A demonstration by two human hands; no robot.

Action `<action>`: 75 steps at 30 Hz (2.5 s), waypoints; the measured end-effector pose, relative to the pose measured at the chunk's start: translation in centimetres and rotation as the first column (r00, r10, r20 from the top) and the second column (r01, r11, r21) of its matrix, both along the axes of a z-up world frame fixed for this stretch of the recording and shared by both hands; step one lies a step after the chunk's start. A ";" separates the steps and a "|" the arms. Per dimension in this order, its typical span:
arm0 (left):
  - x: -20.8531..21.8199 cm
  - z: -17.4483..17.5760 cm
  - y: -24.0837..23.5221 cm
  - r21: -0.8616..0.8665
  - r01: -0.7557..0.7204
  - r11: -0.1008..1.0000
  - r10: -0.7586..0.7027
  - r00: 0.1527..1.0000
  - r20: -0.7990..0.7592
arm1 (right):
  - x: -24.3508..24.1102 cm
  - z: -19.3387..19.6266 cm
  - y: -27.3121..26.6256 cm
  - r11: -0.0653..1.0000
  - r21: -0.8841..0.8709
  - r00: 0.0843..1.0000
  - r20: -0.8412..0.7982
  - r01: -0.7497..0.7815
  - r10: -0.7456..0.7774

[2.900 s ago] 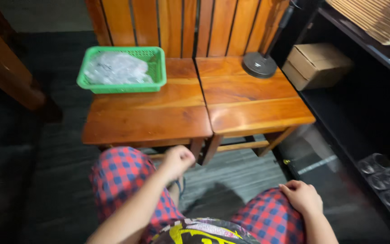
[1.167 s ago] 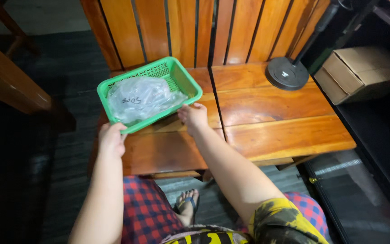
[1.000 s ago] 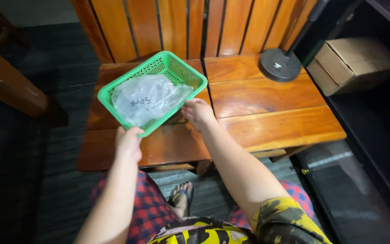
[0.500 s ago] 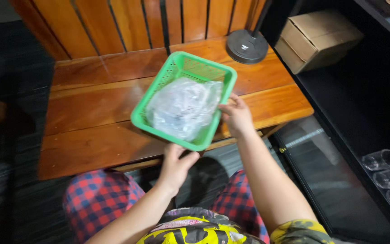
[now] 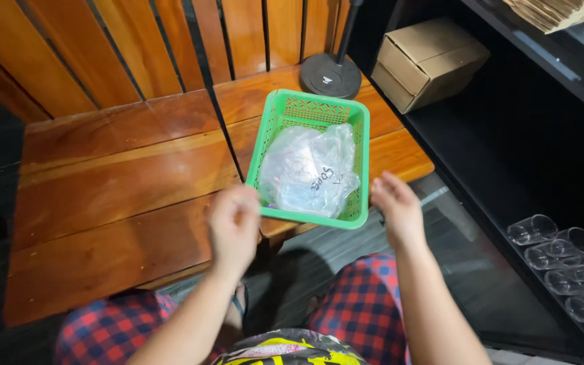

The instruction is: The person sits on a wooden bench and unpacks a large plastic bag containing many small clear zip-lock bags. They separate the small bags and place them one by one into a green plastic basket.

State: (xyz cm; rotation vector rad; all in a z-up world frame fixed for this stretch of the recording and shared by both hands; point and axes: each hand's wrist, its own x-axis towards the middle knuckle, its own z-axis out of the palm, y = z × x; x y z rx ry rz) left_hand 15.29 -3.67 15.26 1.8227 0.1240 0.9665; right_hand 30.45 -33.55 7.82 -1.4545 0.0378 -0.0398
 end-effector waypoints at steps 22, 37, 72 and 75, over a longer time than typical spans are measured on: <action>9.0 -4.2 -3.7 -0.347 0.137 0.928 -0.285 0.861 -0.421 | 1.8 0.4 -2.2 0.985 -0.124 0.992 0.053 0.120 -0.114; 11.9 -3.2 -5.4 0.456 0.160 0.875 -0.013 0.951 -0.308 | 4.3 5.2 -1.2 0.221 -0.960 0.895 0.244 0.170 0.373; 16.9 8.3 -4.7 -0.746 0.156 0.647 -0.039 0.984 0.171 | 2.1 11.6 8.5 0.990 -0.108 0.938 0.343 0.089 -0.047; 12.0 12.6 -2.4 -0.916 0.141 0.375 -0.088 0.989 0.117 | -1.3 13.0 11.5 0.935 0.300 0.981 0.102 -0.187 0.164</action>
